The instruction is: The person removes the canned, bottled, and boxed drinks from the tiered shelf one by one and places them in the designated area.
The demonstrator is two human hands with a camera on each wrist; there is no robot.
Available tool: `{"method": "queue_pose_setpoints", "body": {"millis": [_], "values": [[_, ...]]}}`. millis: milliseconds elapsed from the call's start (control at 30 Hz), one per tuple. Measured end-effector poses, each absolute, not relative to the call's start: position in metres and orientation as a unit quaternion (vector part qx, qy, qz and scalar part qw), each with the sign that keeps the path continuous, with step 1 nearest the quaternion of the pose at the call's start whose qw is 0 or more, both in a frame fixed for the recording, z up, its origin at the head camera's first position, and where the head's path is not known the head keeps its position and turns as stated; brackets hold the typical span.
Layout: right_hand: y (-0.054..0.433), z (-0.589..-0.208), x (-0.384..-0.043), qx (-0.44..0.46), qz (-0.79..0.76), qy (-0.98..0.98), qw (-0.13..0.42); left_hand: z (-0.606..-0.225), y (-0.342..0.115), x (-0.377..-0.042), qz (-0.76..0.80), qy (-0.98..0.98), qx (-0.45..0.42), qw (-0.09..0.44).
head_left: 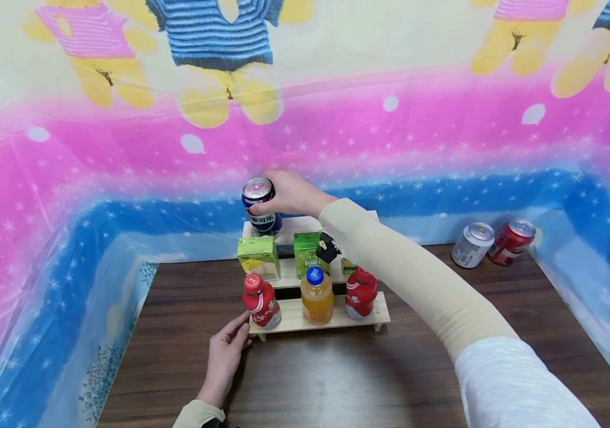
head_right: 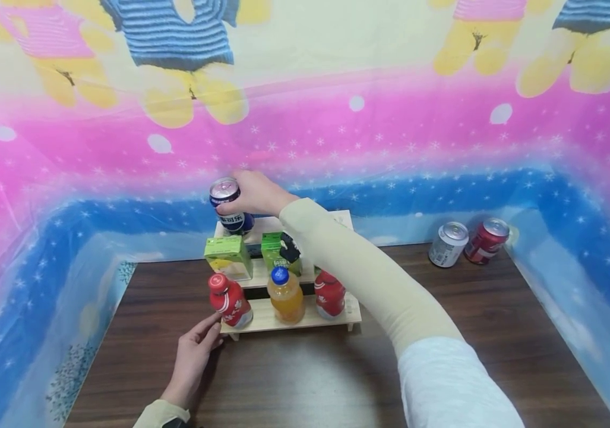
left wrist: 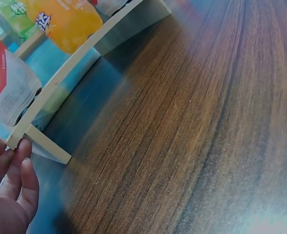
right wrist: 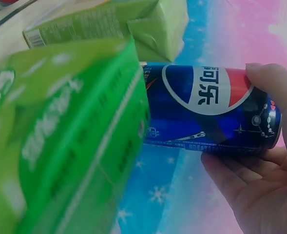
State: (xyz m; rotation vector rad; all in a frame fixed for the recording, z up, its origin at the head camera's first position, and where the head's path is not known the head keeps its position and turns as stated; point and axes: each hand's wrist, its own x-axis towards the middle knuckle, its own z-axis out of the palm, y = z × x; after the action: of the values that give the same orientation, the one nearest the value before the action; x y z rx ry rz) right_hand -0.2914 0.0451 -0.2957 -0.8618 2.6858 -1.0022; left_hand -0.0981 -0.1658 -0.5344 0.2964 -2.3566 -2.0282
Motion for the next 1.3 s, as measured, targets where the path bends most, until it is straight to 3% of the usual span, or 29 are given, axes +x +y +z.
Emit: {"method": "queue_pose_setpoints", "body": {"millis": [600,833,1300], "values": [[0.097,-0.276,-0.287,-0.267,-0.356,0.894,0.061,-0.540,-0.165,-0.099,-0.650,-0.753,0.101,0.009],[0.131,-0.270,-0.282,-0.241,-0.351,0.904,0.034,-0.538,-0.166,-0.101,-0.655,-0.749,0.097,0.007],[0.212,-0.268,-0.271,-0.187,-0.366,0.911,0.036,-0.539,-0.165,-0.101,-0.657,-0.746,0.111,0.009]]}}
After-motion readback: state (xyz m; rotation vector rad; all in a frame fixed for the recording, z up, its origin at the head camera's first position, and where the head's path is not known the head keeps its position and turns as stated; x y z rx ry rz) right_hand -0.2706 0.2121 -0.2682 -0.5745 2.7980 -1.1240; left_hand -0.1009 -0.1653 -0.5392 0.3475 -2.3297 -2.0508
